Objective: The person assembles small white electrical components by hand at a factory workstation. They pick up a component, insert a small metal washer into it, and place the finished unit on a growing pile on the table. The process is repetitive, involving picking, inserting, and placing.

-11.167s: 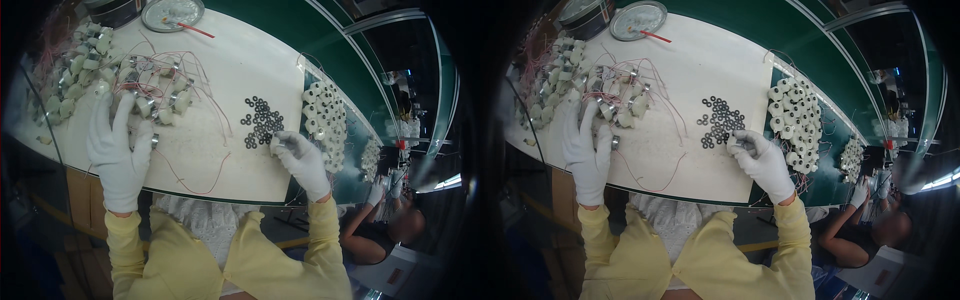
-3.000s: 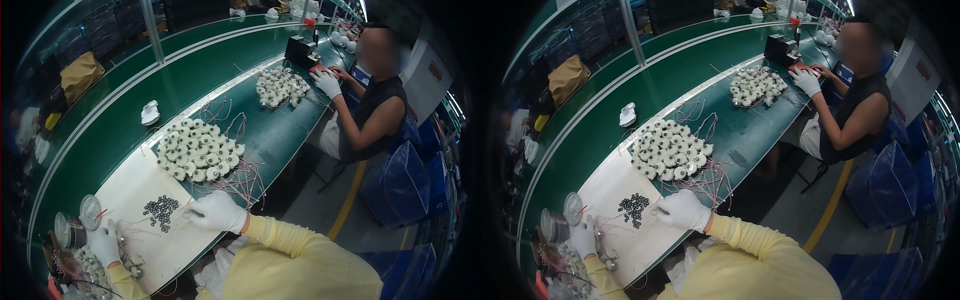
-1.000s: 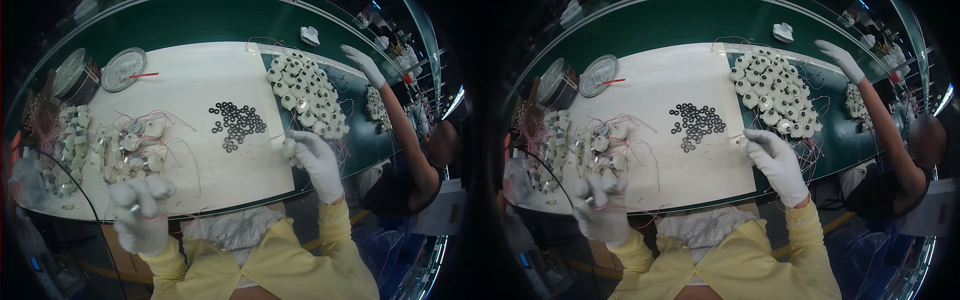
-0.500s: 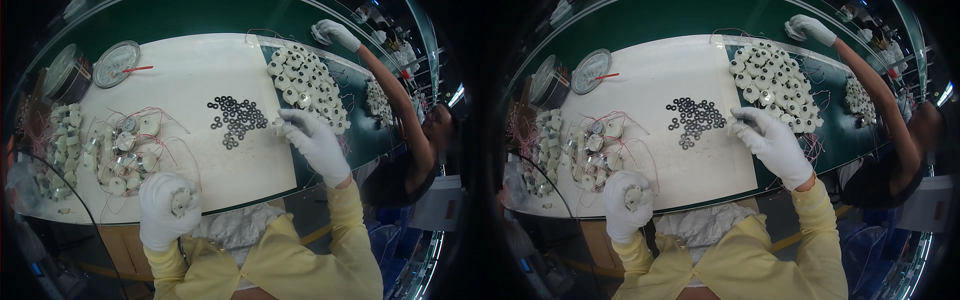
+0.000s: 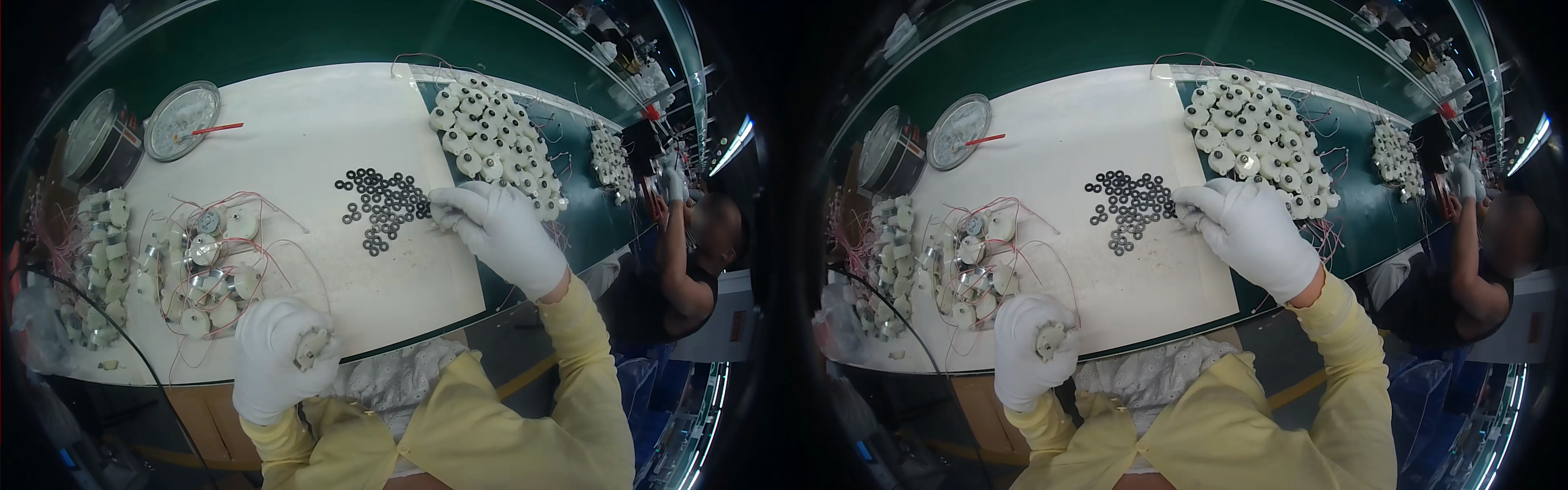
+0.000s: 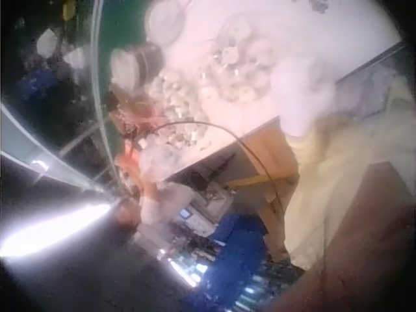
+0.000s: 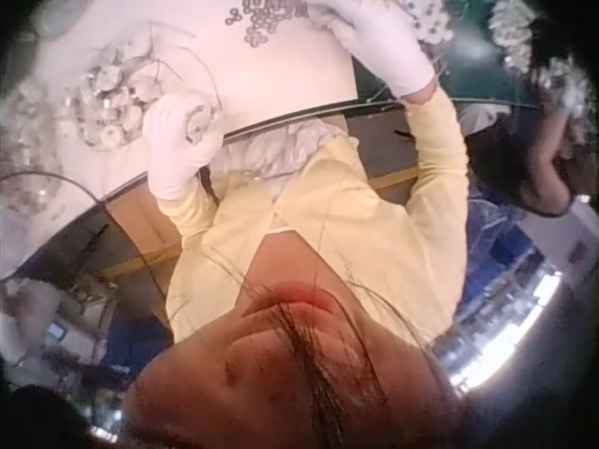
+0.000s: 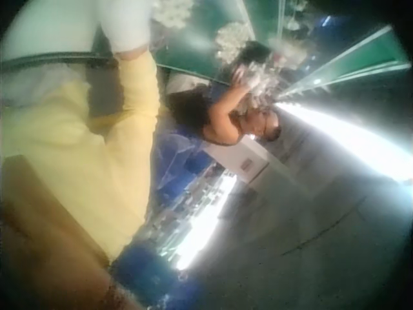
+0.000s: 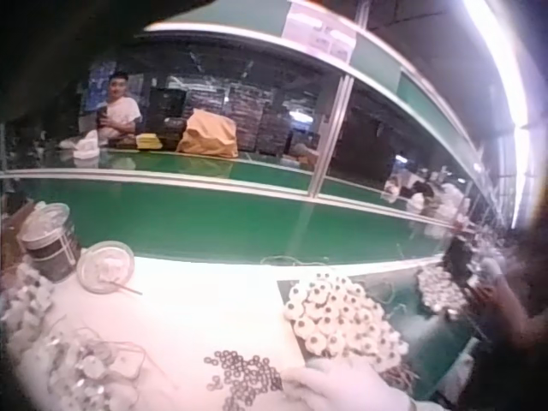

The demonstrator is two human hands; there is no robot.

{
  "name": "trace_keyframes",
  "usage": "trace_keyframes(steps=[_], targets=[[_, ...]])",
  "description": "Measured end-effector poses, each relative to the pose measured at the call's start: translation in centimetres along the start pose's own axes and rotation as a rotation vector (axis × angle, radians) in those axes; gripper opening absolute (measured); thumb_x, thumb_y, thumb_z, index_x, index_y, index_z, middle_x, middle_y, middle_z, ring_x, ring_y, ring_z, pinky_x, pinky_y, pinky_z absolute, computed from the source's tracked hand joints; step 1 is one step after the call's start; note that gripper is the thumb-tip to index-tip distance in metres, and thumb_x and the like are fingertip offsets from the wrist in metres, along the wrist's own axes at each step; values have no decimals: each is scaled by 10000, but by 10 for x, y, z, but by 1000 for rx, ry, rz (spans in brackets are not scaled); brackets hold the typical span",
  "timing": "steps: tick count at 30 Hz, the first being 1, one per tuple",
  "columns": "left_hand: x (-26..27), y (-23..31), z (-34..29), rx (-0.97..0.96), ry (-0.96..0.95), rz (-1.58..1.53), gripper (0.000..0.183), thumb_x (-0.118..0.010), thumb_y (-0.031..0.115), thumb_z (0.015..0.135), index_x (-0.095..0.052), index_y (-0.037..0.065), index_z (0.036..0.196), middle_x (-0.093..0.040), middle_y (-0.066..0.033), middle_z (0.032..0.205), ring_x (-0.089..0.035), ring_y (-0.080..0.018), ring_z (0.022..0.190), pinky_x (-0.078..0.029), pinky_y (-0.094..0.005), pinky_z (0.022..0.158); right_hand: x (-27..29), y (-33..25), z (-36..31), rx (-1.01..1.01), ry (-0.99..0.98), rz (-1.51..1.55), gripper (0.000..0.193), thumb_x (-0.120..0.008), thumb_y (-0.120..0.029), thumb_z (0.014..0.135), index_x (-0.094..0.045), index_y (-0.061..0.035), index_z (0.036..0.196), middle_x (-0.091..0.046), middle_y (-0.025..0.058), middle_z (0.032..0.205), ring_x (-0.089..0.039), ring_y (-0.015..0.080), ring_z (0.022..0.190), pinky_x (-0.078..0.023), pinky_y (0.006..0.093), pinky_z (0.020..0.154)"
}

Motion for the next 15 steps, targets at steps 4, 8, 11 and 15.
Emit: trace_keyframes(steps=[4,8,11,15], targets=[[-3,-1,0,32,-21,-14,263,-720,67,655,-617,122,891,-645,-32,841,-612,-299,812,-451,-407,760,0,-16,6,93,-43,-183,187,-683,-126,840,-705,-145,1025,-669,28,821,-664,248,703,-509,369,600],[-3,-1,-2,26,-25,-5,264,-718,62,652,-613,125,887,-645,-30,844,-615,-297,819,-448,-404,764,-5,-25,7,181,-106,-402,93,-655,-156,848,-671,-134,937,-594,36,726,-638,238,648,-479,381,582],[-2,3,-1,-25,-21,56,351,-788,105,630,-608,162,926,-623,-27,831,-616,-287,812,-455,-415,721,-5,-31,8,248,-217,-459,59,-635,-165,840,-626,-107,846,-572,47,669,-635,253,631,-472,391,610],[-4,3,-1,-35,-35,46,355,-772,93,622,-603,159,927,-623,-26,832,-615,-284,819,-444,-412,730,-6,-38,7,295,-262,-498,62,-625,-128,816,-649,-99,865,-596,47,666,-644,246,632,-468,389,611]])
Point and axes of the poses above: each hand's wrist, its own z-axis towards the middle knuckle, its own x-axis out of the back of the hand, y = z × x, the point moved 10 cm from there along z, towards the middle knuckle
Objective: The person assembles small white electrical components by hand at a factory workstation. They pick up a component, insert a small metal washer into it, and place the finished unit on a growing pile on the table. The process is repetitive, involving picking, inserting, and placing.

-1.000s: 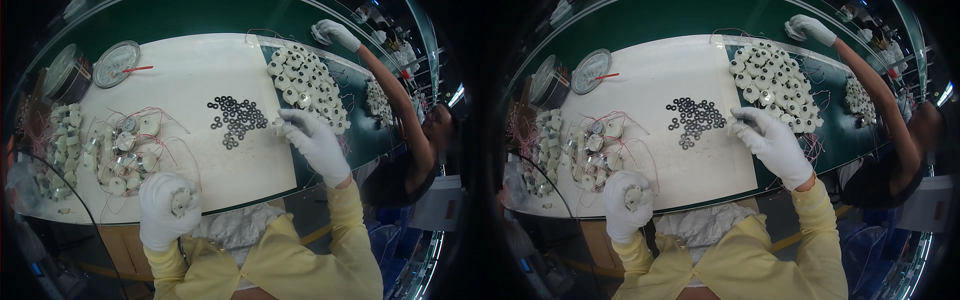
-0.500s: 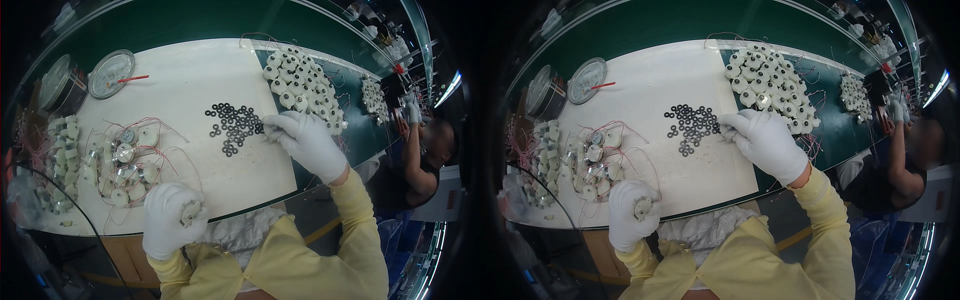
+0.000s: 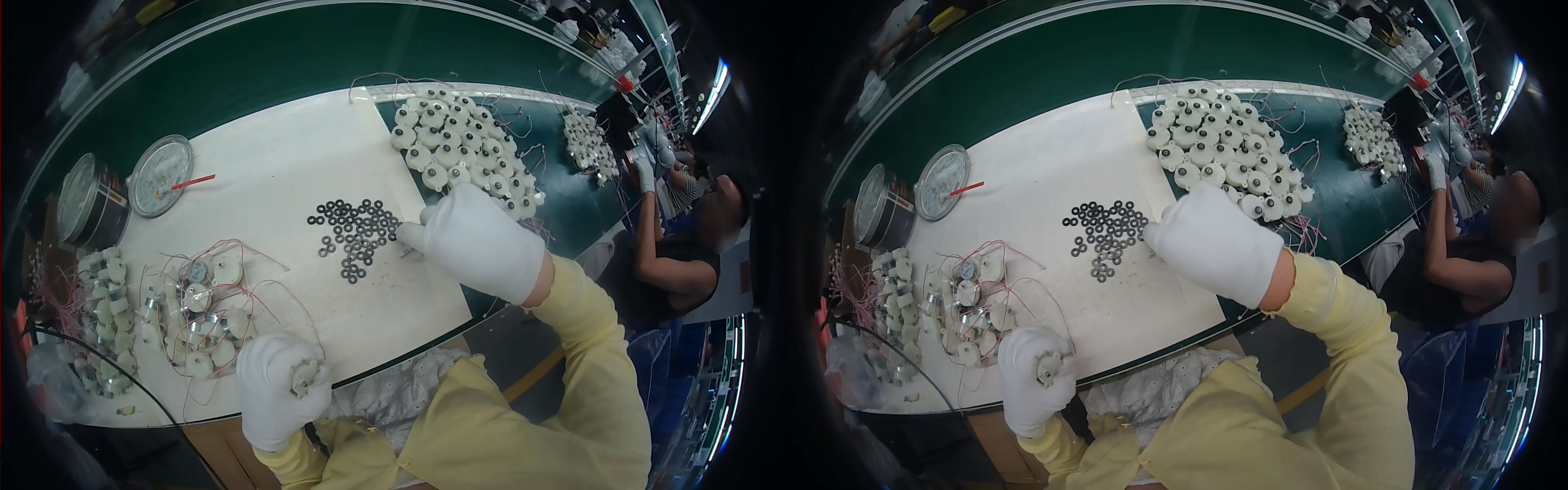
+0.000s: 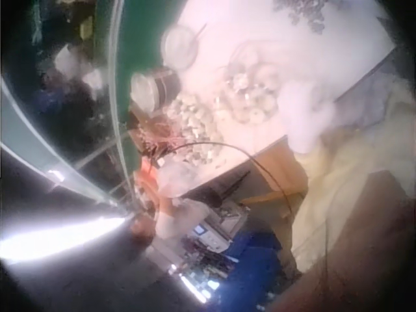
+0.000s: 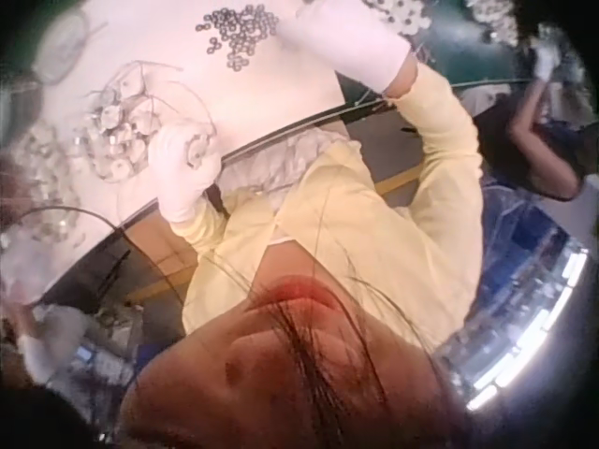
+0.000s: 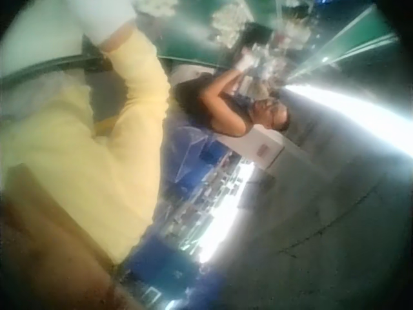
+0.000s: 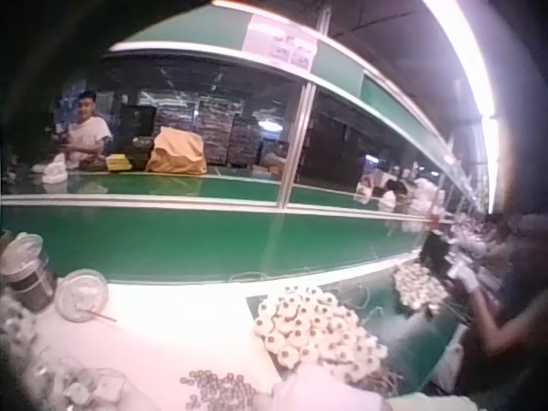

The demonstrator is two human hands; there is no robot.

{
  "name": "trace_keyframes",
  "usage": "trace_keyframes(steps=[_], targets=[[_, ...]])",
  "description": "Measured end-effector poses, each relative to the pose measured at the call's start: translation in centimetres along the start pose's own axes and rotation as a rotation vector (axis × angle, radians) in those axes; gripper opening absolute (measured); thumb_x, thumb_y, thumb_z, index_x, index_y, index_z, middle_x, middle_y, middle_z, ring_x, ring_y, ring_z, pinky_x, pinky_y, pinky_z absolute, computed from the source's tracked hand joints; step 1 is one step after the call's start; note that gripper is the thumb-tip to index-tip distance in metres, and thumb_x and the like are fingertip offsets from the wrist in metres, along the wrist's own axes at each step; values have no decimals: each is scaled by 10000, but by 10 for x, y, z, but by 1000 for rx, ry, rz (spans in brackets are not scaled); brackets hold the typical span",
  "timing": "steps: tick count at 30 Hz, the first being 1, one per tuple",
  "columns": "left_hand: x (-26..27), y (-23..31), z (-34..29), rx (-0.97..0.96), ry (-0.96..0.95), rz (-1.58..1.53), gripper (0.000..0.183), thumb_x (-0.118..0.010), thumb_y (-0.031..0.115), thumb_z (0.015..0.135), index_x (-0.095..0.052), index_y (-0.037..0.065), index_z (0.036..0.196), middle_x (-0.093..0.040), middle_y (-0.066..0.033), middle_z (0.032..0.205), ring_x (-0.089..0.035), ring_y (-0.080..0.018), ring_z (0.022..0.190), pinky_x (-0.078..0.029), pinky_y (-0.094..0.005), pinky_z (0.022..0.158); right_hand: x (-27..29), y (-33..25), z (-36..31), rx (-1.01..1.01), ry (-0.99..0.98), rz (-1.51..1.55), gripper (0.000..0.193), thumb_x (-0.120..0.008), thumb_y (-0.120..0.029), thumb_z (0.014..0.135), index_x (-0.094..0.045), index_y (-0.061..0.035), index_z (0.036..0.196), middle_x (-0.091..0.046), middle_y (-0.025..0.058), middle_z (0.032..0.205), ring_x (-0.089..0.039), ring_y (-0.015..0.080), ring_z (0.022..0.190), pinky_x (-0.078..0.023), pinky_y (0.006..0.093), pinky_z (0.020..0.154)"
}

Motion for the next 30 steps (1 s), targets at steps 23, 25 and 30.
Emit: trace_keyframes(steps=[23,25,30], targets=[[-3,-4,-1,82,-11,-75,229,-726,69,688,-606,103,880,-622,-66,829,-596,-307,788,-458,-414,733,-60,9,-127,-546,718,2481,537,-552,-380,1052,-531,44,1381,-688,180,1126,-673,243,858,-539,363,738],[-2,-3,-2,75,1,-65,224,-724,73,693,-604,98,881,-626,-72,831,-597,-308,788,-459,-416,737,-62,-2,-126,-434,698,2727,601,-556,-436,1037,-523,56,1380,-687,183,1053,-649,235,812,-490,373,712],[-4,-9,-5,106,11,-78,220,-715,87,706,-589,81,886,-623,-88,823,-595,-306,783,-460,-413,732,-79,-5,-143,-527,653,2708,639,-581,-455,1013,-535,79,1360,-678,182,938,-608,218,727,-456,364,690]])
Point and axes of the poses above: each hand's wrist, its own z-axis towards the middle knuckle, its own x-axis out of the back of the hand, y = z × x, the point moved 10 cm from there along z, towards the middle knuckle
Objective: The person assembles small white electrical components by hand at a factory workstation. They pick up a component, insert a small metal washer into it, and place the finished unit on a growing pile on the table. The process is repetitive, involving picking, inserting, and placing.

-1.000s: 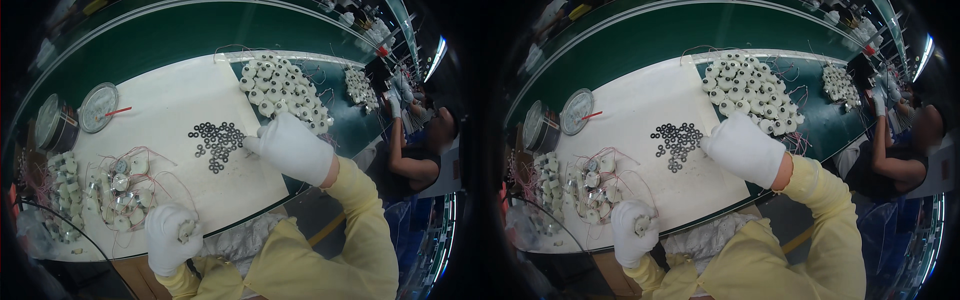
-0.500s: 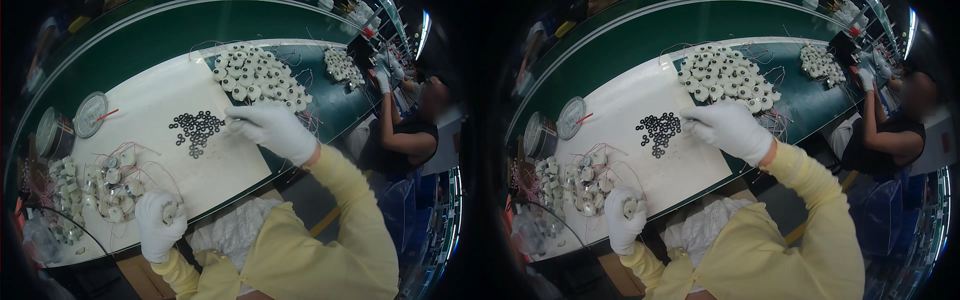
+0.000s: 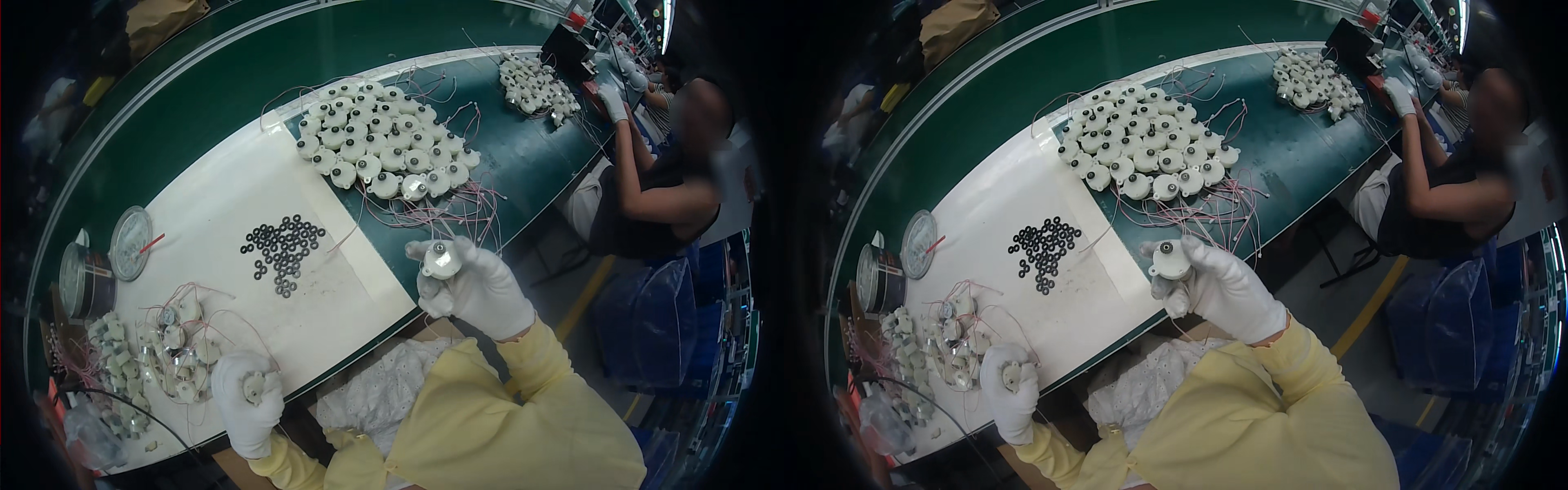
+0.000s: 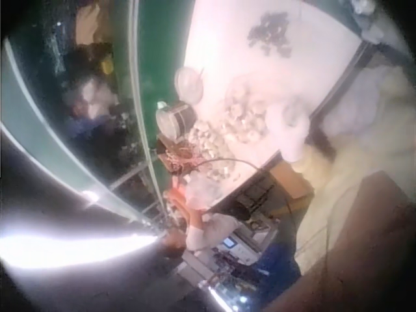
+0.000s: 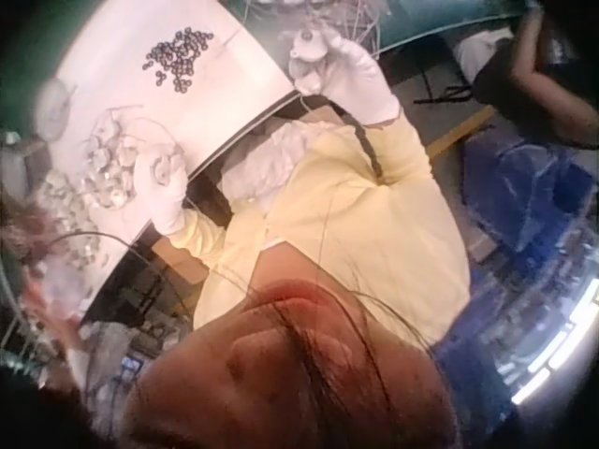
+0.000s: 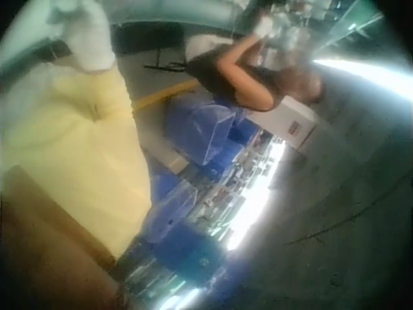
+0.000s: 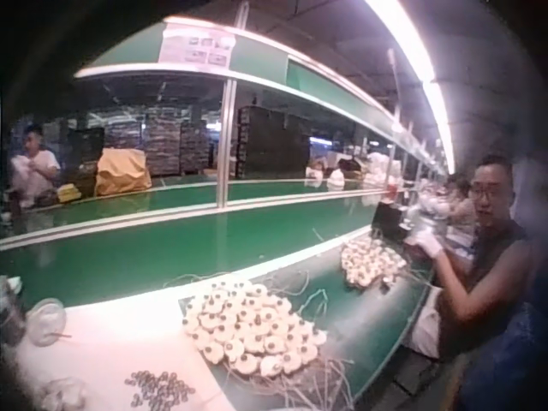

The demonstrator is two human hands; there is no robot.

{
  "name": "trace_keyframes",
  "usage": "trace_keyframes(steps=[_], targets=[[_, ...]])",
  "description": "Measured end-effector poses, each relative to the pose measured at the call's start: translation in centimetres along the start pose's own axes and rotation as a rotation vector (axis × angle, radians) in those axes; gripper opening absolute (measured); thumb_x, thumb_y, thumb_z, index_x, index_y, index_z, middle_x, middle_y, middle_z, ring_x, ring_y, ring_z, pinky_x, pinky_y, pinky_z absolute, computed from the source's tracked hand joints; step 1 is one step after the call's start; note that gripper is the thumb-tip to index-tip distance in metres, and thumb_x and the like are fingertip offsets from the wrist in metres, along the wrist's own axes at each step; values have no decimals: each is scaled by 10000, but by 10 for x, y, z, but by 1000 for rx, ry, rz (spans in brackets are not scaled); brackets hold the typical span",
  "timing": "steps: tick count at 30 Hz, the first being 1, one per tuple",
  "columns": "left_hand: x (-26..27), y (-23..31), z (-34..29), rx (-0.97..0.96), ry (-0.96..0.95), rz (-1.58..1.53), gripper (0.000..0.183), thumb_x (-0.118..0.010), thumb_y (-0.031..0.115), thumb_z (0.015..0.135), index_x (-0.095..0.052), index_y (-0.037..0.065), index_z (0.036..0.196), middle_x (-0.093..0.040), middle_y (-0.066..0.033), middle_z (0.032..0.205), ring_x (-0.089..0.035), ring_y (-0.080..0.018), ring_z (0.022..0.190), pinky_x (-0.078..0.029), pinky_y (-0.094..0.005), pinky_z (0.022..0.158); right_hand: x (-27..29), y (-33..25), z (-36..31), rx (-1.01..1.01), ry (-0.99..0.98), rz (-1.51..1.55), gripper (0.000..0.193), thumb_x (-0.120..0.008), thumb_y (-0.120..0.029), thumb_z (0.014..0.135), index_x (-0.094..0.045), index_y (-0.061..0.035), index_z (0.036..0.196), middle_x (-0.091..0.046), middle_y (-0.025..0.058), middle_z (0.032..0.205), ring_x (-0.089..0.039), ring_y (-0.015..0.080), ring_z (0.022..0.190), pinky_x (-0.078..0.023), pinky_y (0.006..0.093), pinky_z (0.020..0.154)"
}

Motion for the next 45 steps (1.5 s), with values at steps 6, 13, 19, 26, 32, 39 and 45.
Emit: trace_keyframes(steps=[6,13,19,26,32,39,45], targets=[[-1,-8,-3,42,-26,-22,233,-710,87,709,-573,61,896,-616,-103,831,-597,-314,791,-466,-411,738,1,-7,10,2,131,-25,604,-503,-492,1045,-613,49,1290,-650,123,812,-569,195,632,-439,307,618],[-1,-10,-3,59,-20,-51,244,-699,61,691,-578,60,903,-611,-115,842,-596,-317,811,-472,-413,749,-4,-13,6,32,217,-413,651,-480,-599,1033,-667,16,1140,-528,38,700,-497,101,602,-376,234,553],[-1,-9,-2,47,-21,-41,248,-689,45,680,-590,61,907,-615,-118,841,-598,-314,813,-474,-411,753,-1,-16,3,30,235,-530,558,-552,-557,1020,-667,-11,1037,-526,6,772,-538,72,670,-380,203,543],[-1,-6,-1,35,-26,-18,250,-712,65,679,-597,66,901,-619,-115,837,-604,-318,818,-473,-413,754,-18,-24,15,59,175,-661,446,-733,-431,928,-659,-22,1091,-630,24,928,-584,76,771,-475,220,640],[1,-2,0,27,-4,34,245,-724,74,675,-605,71,889,-627,-102,840,-609,-314,824,-467,-405,772,-42,-62,30,196,182,-1137,420,-857,-333,826,-691,-18,1050,-663,14,879,-598,66,786,-511,239,708],[0,2,2,13,1,38,249,-709,57,659,-611,89,886,-633,-84,845,-613,-303,817,-464,-403,775,-87,-70,61,720,-120,-1893,245,-715,-309,895,-725,-78,814,-607,106,752,-583,298,694,-446,401,624],[2,7,4,-8,9,50,260,-698,46,651,-609,97,890,-632,-72,846,-616,-302,817,-463,-406,772,-103,-52,82,1107,-58,-2167,268,-761,-365,835,-688,-155,685,-514,32,633,-529,247,621,-374,414,581]])
Point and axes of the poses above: each hand's wrist, its own z-axis towards the middle knuckle, its own x-axis out of the back of the hand, y = z × x, the point moved 10 cm from there along z, towards the middle knuckle
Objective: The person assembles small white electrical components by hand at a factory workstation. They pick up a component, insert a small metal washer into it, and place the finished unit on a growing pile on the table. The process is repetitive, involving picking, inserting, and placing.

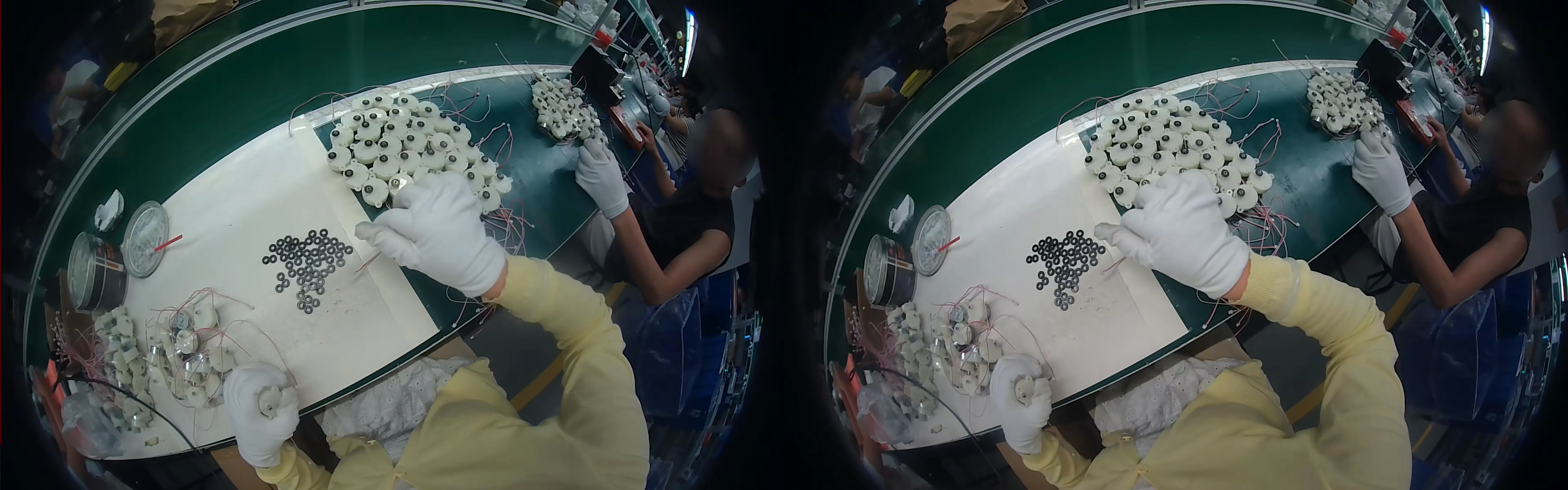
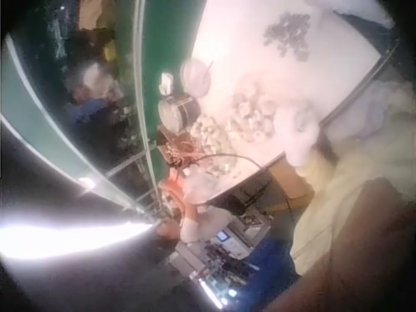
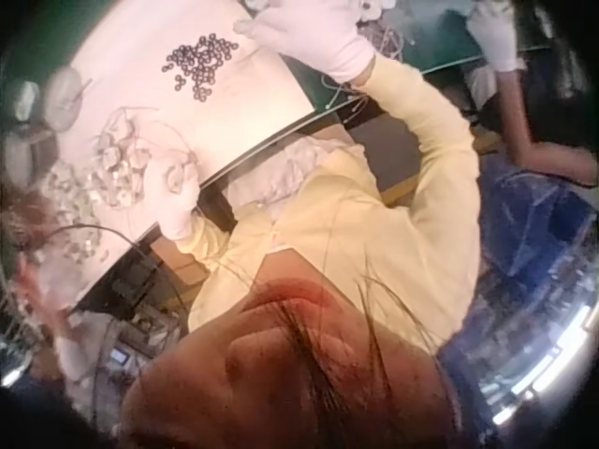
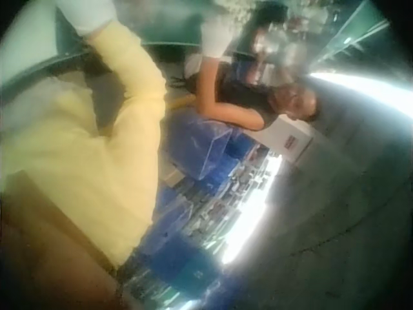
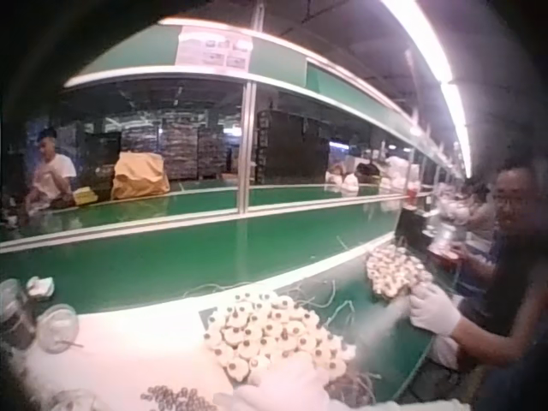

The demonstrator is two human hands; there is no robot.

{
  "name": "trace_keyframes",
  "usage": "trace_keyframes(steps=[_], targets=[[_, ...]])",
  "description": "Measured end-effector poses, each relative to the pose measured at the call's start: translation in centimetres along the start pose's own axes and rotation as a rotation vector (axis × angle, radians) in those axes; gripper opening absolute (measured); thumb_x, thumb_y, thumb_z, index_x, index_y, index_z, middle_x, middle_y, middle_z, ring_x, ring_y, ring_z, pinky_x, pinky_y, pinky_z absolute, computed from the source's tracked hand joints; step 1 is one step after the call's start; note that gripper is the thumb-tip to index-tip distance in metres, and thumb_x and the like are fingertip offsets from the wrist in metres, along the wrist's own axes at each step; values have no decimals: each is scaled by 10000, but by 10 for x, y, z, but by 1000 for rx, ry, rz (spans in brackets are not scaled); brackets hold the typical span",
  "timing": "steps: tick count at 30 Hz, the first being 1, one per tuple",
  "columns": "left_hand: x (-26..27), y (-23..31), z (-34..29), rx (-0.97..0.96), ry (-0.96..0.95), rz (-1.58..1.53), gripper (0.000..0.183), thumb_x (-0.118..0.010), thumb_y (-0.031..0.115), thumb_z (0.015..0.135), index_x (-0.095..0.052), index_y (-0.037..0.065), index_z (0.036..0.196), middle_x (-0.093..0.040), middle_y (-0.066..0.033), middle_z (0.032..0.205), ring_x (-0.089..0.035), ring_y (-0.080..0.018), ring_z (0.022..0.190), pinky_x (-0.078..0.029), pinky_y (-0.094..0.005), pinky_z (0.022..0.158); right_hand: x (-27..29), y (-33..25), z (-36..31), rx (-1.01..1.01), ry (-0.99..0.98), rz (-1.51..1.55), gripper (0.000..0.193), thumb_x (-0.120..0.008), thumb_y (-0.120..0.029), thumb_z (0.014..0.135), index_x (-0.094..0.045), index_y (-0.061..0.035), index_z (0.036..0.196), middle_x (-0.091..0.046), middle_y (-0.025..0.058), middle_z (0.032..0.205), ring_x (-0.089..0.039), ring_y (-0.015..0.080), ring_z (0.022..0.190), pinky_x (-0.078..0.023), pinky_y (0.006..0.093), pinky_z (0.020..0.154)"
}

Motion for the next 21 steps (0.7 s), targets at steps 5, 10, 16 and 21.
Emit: trace_keyframes(steps=[5,10,16,21], targets=[[-2,1,1,-8,-27,7,264,-713,69,653,-611,102,894,-629,-70,856,-611,-306,814,-457,-418,772,-24,-2,-7,55,-19,-192,296,-768,-405,817,-603,-180,718,-496,-8,625,-521,207,626,-358,390,611],[-6,-15,-9,31,-75,-39,224,-708,128,772,-604,35,948,-631,-110,869,-602,-262,774,-486,-367,715,-30,-7,-6,99,6,-222,367,-741,-430,839,-502,-172,736,-482,-16,625,-522,201,648,-367,389,633],[-6,-21,-11,67,-118,-12,269,-732,181,830,-651,17,1028,-680,-147,933,-645,-291,799,-521,-405,721,-23,-3,-3,92,31,-279,232,-724,-340,817,-577,-162,827,-526,-6,705,-568,200,681,-394,385,609],[-5,-10,-2,52,-41,-118,189,-686,74,713,-568,44,858,-591,-107,843,-585,-280,801,-467,-381,745,0,19,9,-48,36,-273,192,-684,-207,773,-656,-148,954,-592,28,802,-617,235,727,-445,388,611]])
Point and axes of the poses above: each hand's wrist, its own z-axis towards the middle knuckle, its own x-axis out of the back of the hand, y = z × x, the point moved 10 cm from there along z, towards the middle knuckle
